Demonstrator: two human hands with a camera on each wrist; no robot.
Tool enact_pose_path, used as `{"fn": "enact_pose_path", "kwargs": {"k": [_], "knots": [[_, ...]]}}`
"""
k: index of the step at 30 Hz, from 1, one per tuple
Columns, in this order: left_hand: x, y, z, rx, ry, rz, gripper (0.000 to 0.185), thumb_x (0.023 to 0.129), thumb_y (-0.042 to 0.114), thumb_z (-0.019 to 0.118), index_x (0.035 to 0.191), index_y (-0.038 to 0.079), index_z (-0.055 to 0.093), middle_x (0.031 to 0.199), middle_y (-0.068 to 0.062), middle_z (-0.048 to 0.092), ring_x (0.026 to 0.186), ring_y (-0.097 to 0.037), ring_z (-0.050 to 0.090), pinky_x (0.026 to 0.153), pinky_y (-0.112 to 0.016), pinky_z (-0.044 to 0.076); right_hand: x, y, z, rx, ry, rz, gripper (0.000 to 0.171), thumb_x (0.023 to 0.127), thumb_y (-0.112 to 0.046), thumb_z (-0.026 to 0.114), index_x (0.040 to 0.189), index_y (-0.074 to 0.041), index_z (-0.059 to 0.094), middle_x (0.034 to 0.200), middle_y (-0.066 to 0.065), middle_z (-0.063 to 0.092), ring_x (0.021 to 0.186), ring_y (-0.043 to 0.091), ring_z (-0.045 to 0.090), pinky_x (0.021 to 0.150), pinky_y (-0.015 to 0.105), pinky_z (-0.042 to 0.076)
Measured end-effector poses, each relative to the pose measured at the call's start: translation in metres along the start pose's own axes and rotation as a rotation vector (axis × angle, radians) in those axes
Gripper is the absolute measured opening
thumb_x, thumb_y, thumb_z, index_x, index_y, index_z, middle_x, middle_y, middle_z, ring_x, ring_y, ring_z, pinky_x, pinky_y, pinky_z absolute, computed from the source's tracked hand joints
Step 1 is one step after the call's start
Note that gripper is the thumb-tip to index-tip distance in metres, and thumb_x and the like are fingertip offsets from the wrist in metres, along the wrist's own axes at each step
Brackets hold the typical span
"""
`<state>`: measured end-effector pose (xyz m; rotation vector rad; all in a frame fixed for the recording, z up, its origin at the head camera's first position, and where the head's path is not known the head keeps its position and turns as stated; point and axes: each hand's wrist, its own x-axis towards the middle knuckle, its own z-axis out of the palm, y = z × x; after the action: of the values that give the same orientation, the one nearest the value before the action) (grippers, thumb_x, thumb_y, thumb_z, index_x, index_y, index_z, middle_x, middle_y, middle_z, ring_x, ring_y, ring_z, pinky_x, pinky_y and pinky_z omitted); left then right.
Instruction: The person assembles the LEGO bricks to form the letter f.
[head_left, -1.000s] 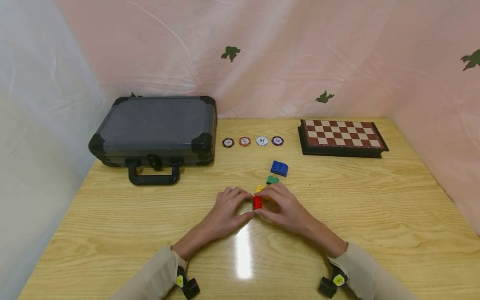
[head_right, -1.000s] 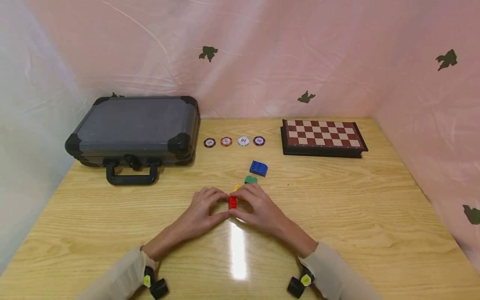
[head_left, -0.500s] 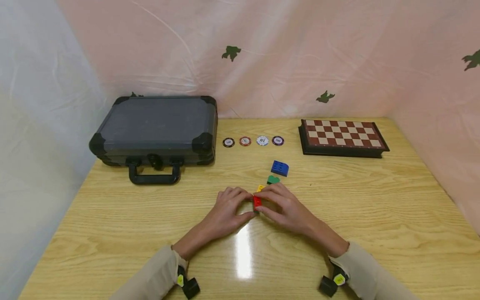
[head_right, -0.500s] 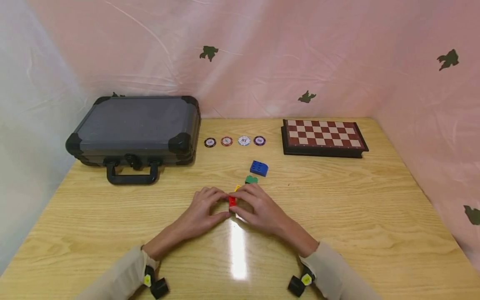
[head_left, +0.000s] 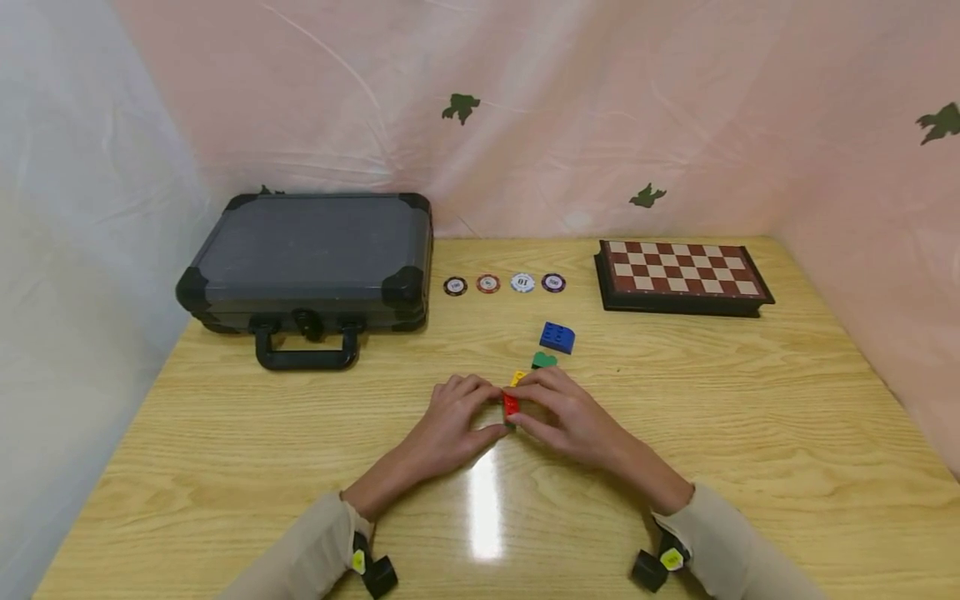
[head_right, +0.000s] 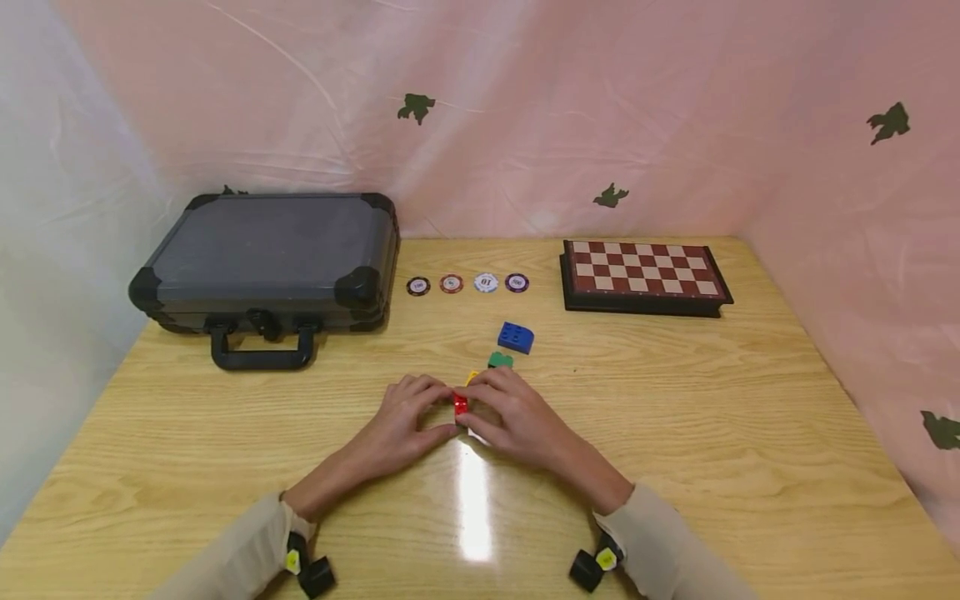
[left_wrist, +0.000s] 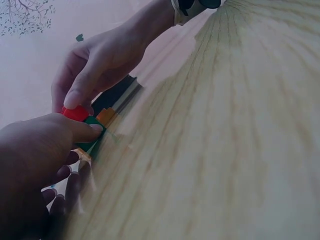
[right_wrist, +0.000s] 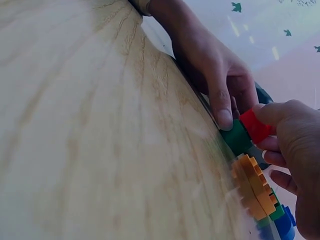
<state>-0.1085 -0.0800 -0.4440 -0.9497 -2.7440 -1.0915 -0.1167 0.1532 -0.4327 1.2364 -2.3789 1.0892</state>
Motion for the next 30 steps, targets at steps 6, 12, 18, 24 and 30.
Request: {"fn": "enact_pose_path", "kwargs": {"k": [6,12,18,24,30], "knots": [[0.0000,-0.0008,0.0006,-0.001,-0.002,-0.002,0.038,0.092,0.025,0.081,0.123,0.006,0.070,0.120,-0.006,0.064,0.113,-0.028,0.053,0.097,-0.052,0.037,0.0009,-0.0035,-0.0007,-0.026,-0.031,0.039,0.031,0.090,-0.012,0.081,0.119,-0.004,0.074,0.117,0.003,0.066,0.110,0.020,0.058,0.091,0.039,0.052],[-0.0008,-0.0005,0.0006,0.001,-0.015,-0.009,0.039,0.092,0.026,0.080,0.124,0.006,0.070,0.122,-0.007,0.064,0.114,-0.028,0.053,0.096,-0.052,0.037,-0.0003,-0.0043,0.0001,-0.036,-0.046,0.067,0.032,0.091,-0.013,0.080,0.121,-0.004,0.074,0.117,0.002,0.066,0.109,0.019,0.057,0.091,0.040,0.051],[-0.0010,-0.0003,-0.0017,0.006,-0.005,-0.009,0.039,0.092,0.026,0.081,0.123,0.007,0.070,0.120,-0.006,0.063,0.112,-0.027,0.053,0.095,-0.051,0.037,0.0006,-0.0054,0.0015,-0.069,-0.043,0.063,0.035,0.093,-0.016,0.079,0.126,-0.005,0.073,0.119,0.002,0.066,0.111,0.019,0.057,0.092,0.041,0.051],[-0.0005,-0.0014,-0.0009,0.006,-0.007,0.004,0.037,0.092,0.025,0.080,0.123,0.007,0.070,0.120,-0.006,0.063,0.113,-0.027,0.053,0.094,-0.051,0.038,-0.0024,-0.0040,0.0027,-0.127,-0.026,0.028,0.037,0.094,-0.019,0.078,0.129,-0.006,0.072,0.118,0.003,0.066,0.110,0.019,0.058,0.092,0.041,0.051],[0.0001,-0.0016,0.0006,0.010,-0.006,0.011,0.036,0.093,0.026,0.080,0.122,0.008,0.070,0.120,-0.006,0.063,0.112,-0.027,0.053,0.093,-0.051,0.038,-0.0039,-0.0021,0.0030,-0.126,-0.008,0.007,0.036,0.096,-0.024,0.076,0.128,-0.007,0.072,0.117,0.002,0.066,0.110,0.019,0.058,0.092,0.041,0.050]]}}
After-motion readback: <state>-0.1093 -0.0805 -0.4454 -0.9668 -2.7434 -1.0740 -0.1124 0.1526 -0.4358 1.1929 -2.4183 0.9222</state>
